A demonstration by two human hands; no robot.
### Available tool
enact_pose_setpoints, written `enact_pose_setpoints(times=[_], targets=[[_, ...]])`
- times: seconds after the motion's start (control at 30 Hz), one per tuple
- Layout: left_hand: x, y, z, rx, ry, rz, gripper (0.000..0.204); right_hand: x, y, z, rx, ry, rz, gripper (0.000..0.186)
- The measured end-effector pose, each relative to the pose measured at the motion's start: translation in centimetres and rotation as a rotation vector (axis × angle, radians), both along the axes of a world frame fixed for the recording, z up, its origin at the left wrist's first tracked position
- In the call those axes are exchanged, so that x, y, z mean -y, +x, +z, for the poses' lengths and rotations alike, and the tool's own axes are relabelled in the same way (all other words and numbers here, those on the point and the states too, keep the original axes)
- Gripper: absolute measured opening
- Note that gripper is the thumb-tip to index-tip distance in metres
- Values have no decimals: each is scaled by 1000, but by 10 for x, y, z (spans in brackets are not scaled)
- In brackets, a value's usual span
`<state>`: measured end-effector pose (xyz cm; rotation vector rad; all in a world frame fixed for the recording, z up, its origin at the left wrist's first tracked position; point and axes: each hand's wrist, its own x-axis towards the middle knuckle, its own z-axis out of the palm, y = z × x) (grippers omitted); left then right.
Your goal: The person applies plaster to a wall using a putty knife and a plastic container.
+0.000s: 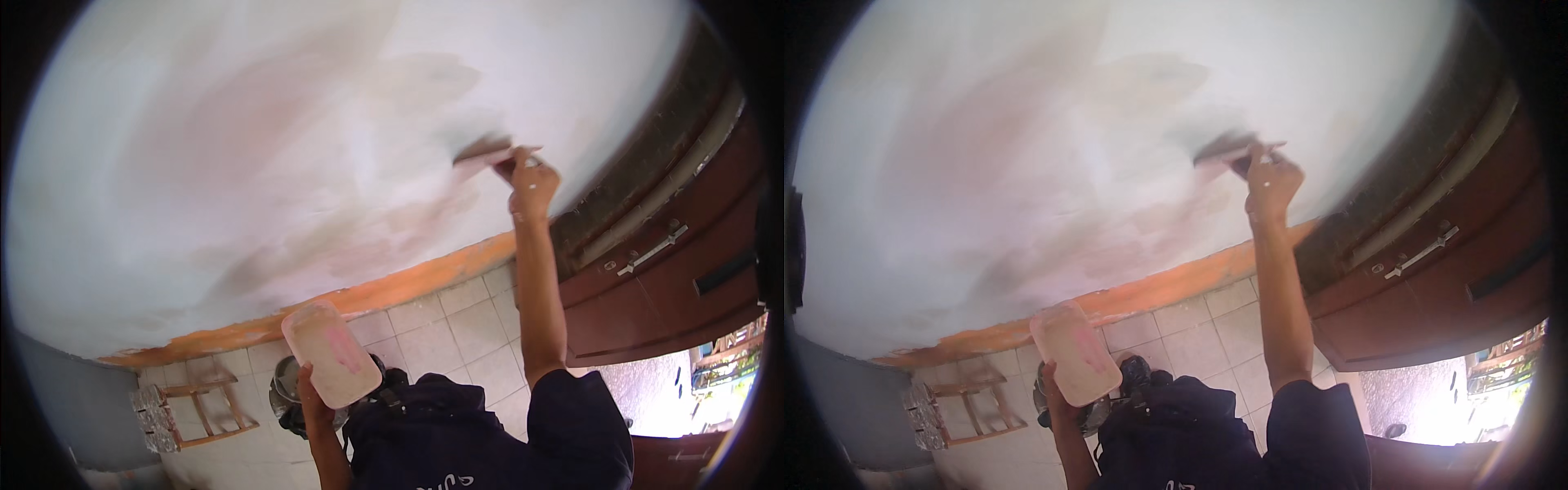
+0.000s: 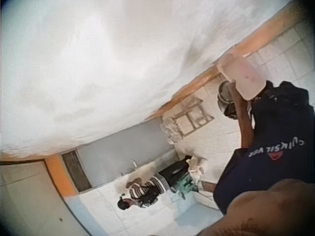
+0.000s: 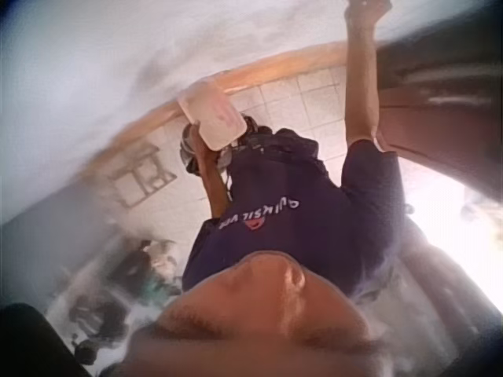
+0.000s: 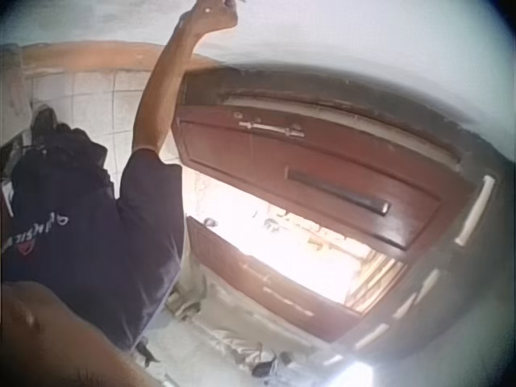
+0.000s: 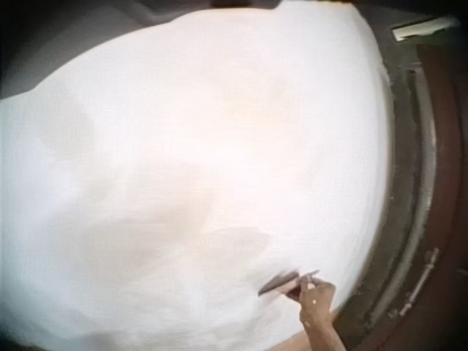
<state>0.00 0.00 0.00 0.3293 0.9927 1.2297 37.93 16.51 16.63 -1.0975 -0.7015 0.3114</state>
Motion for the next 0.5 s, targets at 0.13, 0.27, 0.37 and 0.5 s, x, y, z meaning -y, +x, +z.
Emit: enact_pose_setpoints(times=[0.13, 0.27, 0.37, 0.5], targets=[[-8, 8, -12, 68, 70, -121, 50, 66, -4, 43, -33, 93, 29, 13], [-5, 15, -15, 21, 107, -252, 49, 134, -9, -32, -234, -2, 179, 17], [8, 21, -8, -94, 138, -379, 50, 191, -42, -77, -588, -173, 230, 27], [30, 20, -42, 66, 10, -376, 47, 246, -72, -101, -757, -358, 319, 26]])
